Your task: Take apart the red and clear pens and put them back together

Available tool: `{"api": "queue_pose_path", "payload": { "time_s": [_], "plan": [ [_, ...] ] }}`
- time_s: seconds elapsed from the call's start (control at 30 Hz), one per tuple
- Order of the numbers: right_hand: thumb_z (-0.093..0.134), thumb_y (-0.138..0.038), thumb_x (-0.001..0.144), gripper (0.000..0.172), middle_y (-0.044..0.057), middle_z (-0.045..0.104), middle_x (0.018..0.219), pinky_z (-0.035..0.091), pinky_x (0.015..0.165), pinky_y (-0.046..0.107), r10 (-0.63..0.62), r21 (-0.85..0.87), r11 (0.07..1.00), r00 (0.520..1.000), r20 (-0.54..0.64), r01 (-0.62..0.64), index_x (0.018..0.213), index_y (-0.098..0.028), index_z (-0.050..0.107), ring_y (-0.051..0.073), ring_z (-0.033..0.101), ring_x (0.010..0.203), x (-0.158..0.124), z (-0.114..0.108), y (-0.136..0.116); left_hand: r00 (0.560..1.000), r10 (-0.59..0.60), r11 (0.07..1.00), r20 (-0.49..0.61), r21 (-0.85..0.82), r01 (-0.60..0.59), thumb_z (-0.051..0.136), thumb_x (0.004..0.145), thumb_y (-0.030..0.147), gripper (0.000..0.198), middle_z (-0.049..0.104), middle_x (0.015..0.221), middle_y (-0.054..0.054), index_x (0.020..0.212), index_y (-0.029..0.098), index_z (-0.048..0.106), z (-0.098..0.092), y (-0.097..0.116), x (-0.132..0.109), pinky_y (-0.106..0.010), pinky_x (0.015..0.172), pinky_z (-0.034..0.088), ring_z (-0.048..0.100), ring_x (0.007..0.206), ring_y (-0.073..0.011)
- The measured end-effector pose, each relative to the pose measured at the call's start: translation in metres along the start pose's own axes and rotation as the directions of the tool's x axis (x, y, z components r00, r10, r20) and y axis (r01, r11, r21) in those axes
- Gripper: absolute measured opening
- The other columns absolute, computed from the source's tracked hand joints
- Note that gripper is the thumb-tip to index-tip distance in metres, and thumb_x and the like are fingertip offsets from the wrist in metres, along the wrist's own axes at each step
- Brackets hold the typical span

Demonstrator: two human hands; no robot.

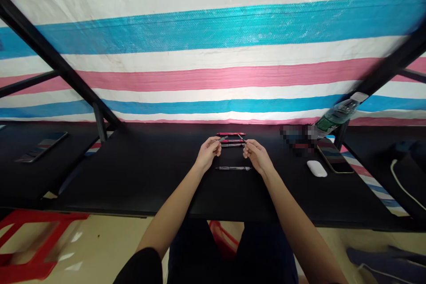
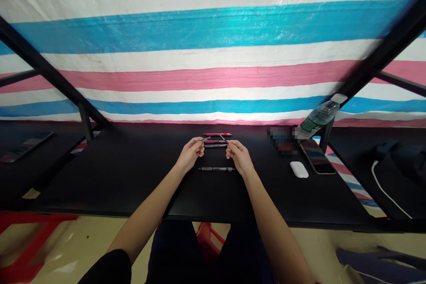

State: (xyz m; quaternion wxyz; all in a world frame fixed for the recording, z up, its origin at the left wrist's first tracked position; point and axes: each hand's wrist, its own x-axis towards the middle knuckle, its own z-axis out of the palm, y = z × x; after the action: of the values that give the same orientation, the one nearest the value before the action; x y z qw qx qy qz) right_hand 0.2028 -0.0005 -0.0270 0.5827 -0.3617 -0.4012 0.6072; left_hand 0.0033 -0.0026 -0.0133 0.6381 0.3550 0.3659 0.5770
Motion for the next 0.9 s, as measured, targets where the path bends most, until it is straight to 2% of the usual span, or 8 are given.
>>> {"api": "queue_pose_path", "payload": {
  "time_s": [0.23, 0.47, 0.6, 0.77, 0.9],
  "plan": [
    [0.073, -0.034, 0.072, 0.021, 0.0, 0.059, 0.066, 0.045, 0.051, 0.027, 0.015, 0.024, 1.0, 1.0, 0.025, -0.016, 0.087, -0.021, 0.066, 0.014, 0.055, 0.061, -0.0012, -0.0006, -0.0029, 1.0, -0.003, 1.0, 0.025, -0.012, 0.004, 0.077, 0.07, 0.03, 0.032, 0.057, 0.071, -0.001, 0.095, 0.014, 0.063, 0.0005, 0.0001, -0.0007, -0.024, 0.051, 0.034, 0.051, 0.058, -0.0093],
    [0.074, -0.034, 0.071, 0.019, 0.0, 0.061, 0.068, 0.046, 0.05, 0.027, -0.01, 0.037, 0.999, 1.0, 0.01, 0.01, 0.083, -0.021, 0.067, 0.014, 0.057, 0.062, -0.0012, -0.0017, -0.0033, 0.999, -0.029, 1.0, 0.046, 0.013, 0.029, 0.074, 0.074, 0.04, 0.03, 0.053, 0.064, 0.0, 0.077, 0.014, 0.059, 0.0018, 0.0003, -0.0017, -0.024, 0.05, 0.033, 0.047, 0.054, -0.0081],
    [0.075, -0.034, 0.071, 0.021, 0.002, 0.064, 0.072, 0.047, 0.052, 0.027, 0.005, 0.045, 0.999, 1.0, 0.022, -0.006, 0.085, -0.02, 0.07, 0.015, 0.059, 0.066, -0.0017, -0.0017, -0.0034, 0.997, -0.033, 0.999, 0.063, 0.044, 0.03, 0.073, 0.076, 0.042, 0.032, 0.052, 0.063, 0.001, 0.074, 0.014, 0.058, 0.001, -0.0014, -0.0009, -0.023, 0.05, 0.033, 0.046, 0.055, -0.008],
    [0.076, -0.035, 0.071, 0.022, 0.003, 0.063, 0.073, 0.046, 0.053, 0.027, 0.007, 0.029, 1.0, 1.0, 0.023, -0.008, 0.086, -0.02, 0.072, 0.014, 0.057, 0.067, -0.003, 0.0001, -0.004, 0.997, -0.034, 0.997, 0.062, 0.073, 0.03, 0.072, 0.075, 0.044, 0.034, 0.05, 0.063, 0.001, 0.072, 0.014, 0.056, 0.002, -0.0008, -0.0014, -0.023, 0.05, 0.032, 0.045, 0.054, -0.0075],
    [0.077, -0.036, 0.07, 0.022, -0.001, 0.055, 0.061, 0.043, 0.051, 0.027, -0.001, 0.002, 1.0, 1.0, 0.019, 0.001, 0.083, -0.018, 0.073, 0.012, 0.05, 0.057, -0.0031, 0.0016, -0.0039, 0.997, -0.035, 0.993, 0.071, 0.115, 0.027, 0.071, 0.075, 0.047, 0.037, 0.051, 0.062, 0.001, 0.071, 0.014, 0.055, 0.0026, -0.001, -0.0019, -0.023, 0.051, 0.033, 0.045, 0.053, -0.0072]
  ]
}}
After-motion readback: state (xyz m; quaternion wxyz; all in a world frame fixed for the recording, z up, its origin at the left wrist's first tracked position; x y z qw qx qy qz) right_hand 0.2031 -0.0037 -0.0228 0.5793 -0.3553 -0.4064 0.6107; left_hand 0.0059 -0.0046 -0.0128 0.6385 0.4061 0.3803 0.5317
